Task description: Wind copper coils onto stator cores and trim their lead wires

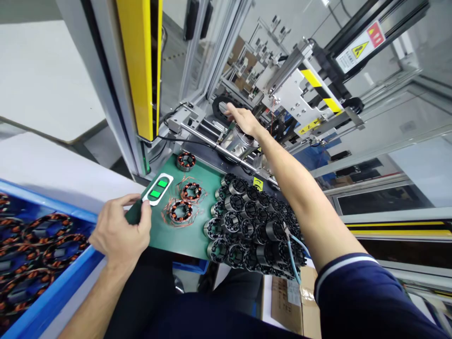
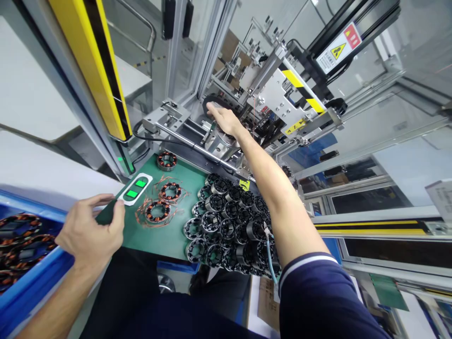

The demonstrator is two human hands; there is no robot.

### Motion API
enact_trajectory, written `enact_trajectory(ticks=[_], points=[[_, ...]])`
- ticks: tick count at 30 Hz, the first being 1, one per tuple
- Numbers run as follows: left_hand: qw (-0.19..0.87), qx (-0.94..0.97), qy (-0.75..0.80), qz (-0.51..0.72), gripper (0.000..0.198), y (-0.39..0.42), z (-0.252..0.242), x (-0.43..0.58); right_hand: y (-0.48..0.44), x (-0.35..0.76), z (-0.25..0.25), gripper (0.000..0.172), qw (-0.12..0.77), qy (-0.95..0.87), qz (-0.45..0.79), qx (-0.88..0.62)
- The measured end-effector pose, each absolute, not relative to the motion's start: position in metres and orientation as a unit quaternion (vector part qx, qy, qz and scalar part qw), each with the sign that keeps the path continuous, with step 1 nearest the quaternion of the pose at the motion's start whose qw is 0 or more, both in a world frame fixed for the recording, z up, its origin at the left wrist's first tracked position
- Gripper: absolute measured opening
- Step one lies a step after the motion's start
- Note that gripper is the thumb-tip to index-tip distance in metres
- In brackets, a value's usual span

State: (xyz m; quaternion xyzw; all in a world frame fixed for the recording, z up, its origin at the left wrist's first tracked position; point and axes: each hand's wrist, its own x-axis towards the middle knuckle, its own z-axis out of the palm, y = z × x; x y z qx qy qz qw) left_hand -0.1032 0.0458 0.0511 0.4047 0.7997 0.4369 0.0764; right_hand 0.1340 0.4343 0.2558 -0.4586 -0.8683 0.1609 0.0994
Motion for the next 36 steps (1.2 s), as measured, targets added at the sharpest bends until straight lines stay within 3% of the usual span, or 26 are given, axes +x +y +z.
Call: enact_trajectory(ticks=[10,14,20,25,30,36], points=[[0.061,0.398,0.797,0.450,0.025,0.048,0.056,-0.103,0.435,0.136,0.248,0.108,0.080,-0.880,0.130,-0.449],[0.054,0.417,0.801,0.426,0.021,0.047,0.063,-0.104,0.408,0.149,0.268,0.109,0.131,-0.893,0.127,-0.412],[0.039,0.442,0.786,0.431,0.013,0.047,0.064,-0.106,0.372,0.290,0.320,0.119,0.232,-0.825,0.104,-0.505],[0.028,0.450,0.781,0.433,0.012,0.051,0.068,-0.105,0.372,0.402,0.276,0.117,0.198,-0.766,0.132,-0.597],[0.007,0.486,0.768,0.417,0.011,0.057,0.064,-0.106,0.389,0.427,0.225,0.083,0.131,-0.731,0.176,-0.646],[0.013,0.567,0.749,0.343,0.030,0.051,0.068,-0.106,0.379,0.421,0.228,0.050,0.269,-0.746,0.127,-0.595]])
